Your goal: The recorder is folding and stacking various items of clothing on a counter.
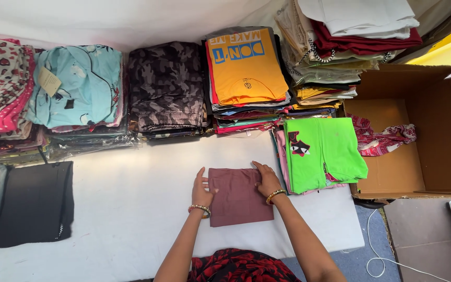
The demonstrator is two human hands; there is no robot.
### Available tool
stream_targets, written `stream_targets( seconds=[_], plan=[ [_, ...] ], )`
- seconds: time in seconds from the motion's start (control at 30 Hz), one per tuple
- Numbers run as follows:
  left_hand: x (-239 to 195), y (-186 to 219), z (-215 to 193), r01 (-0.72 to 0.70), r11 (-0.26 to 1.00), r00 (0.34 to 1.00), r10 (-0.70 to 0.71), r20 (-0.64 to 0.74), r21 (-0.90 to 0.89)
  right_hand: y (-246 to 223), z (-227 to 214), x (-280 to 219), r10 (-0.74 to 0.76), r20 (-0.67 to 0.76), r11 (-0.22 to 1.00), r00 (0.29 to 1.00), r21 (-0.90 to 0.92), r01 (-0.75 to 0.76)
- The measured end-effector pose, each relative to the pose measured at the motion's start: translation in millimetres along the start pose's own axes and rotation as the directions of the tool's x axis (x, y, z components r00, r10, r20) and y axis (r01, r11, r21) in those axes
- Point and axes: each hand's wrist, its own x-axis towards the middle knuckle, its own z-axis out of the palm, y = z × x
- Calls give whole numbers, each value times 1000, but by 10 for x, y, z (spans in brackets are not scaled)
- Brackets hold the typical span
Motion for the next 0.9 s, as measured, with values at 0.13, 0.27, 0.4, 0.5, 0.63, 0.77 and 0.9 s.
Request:
stream_targets(
  seconds=[0.13,0.27,0.4,0.5,0.63,0.77,0.9],
  plan=[
    [229,-326,75,78,997,984,-77,158,1,137,64,134,36,10,998,999,-47,-35],
    [373,-409,-19,-40,965,945,121,305,-258,125,-176,78,-98,-88,995,991,-38,95],
    [-216,427,-612,-476,873,847,487,213,-103,-225,-659,-322,-340,-349,904,873,133,405],
    [-464,633,-770,-726,646,684,715,146,237,-272,-491,-577,-457,-446,871,770,-47,490],
    [-595,-145,-584,-793,499,578,798,172,350,-18,165,-808,-491,-388,864,780,-102,493],
    [-741,-706,-436,-767,405,597,734,323,498,108,550,-1015,-387,-242,917,890,-202,344],
    [-797,-684,-387,-753,492,630,731,262,437,-9,482,-1038,-228,-342,973,912,-59,221]
  ],
)
